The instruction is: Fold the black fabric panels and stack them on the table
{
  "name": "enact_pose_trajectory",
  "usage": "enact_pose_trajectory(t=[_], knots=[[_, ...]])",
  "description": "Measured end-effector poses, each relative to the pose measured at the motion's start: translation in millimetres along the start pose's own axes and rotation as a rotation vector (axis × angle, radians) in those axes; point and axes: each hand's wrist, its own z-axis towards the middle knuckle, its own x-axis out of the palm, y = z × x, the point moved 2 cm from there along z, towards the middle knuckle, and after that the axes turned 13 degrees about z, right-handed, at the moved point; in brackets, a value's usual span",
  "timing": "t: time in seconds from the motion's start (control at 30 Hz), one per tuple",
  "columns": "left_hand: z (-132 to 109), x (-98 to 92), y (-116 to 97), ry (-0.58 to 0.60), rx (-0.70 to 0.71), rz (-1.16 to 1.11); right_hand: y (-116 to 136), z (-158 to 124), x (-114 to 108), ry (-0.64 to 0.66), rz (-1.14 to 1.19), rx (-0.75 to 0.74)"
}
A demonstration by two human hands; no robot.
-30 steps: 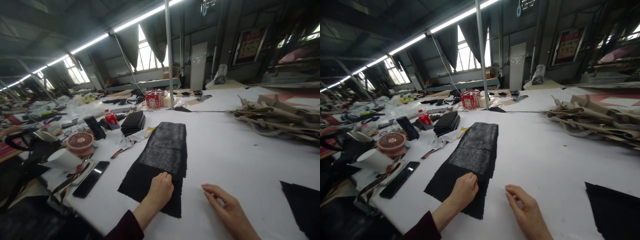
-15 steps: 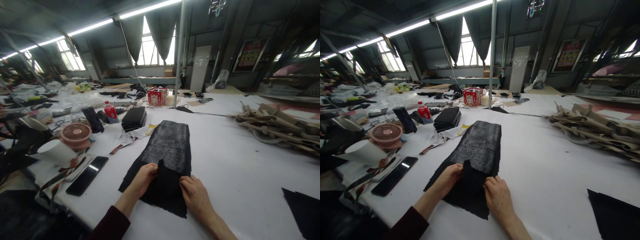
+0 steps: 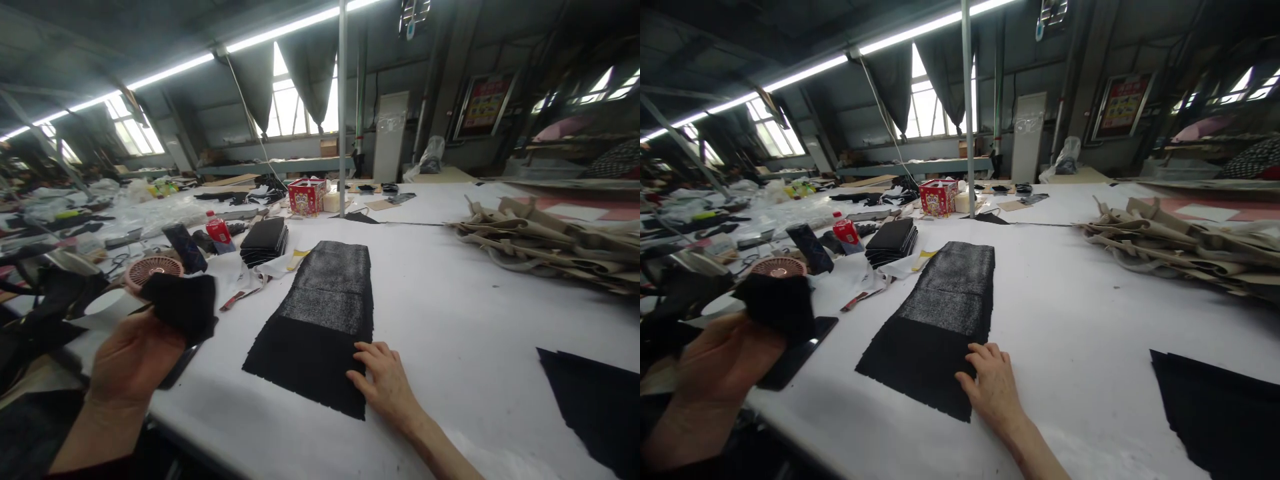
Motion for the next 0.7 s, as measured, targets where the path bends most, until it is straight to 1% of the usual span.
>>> enact_pose_trajectory(t=[0.07, 0.13, 0.17, 0.2, 0.23, 0.27, 0.33, 0.37, 0.43, 0.5, 0.53, 0.63, 0.7], knots=[[-19, 39.8, 30, 0.224, -0.013, 0.168, 0, -11, -14, -0.011, 0.290, 0.159], [-47, 84.9, 74, 0.594, -0.128, 0.422, -2, -28, -32, -0.002, 0.668, 0.365], [-64, 107.1, 98, 0.772, -0.164, 0.525, -3, -38, -43, 0.004, 0.851, 0.445], [-82, 128.3, 121, 0.931, -0.171, 0.609, -5, -48, -54, 0.007, 1.011, 0.504], [-102, 148.1, 142, 1.072, -0.147, 0.647, -7, -60, -65, 0.013, 1.138, 0.551], [-121, 165.5, 160, 1.180, -0.105, 0.690, -11, -72, -75, 0.017, 1.225, 0.594], [-155, 192.0, 189, 1.331, 0.064, 0.773, -20, -97, -94, -0.002, 1.304, 0.673], [-170, 200.5, 199, 1.387, 0.174, 0.814, -25, -110, -102, -0.031, 1.320, 0.709], [-190, 208.1, 214, 1.467, 0.384, 0.892, -31, -133, -114, -0.114, 1.327, 0.755], [-200, 205.0, 222, 1.499, 0.550, 0.967, -32, -151, -121, -0.184, 1.290, 0.772], [-201, 200.3, 224, 1.501, 0.619, 1.007, -31, -157, -123, -0.196, 1.255, 0.768], [-196, 178.7, 227, 1.475, 0.772, 1.143, -26, -163, -125, -0.143, 1.160, 0.721], [-189, 162.2, 231, 1.432, 0.783, 1.262, -27, -158, -123, -0.089, 1.092, 0.731]])
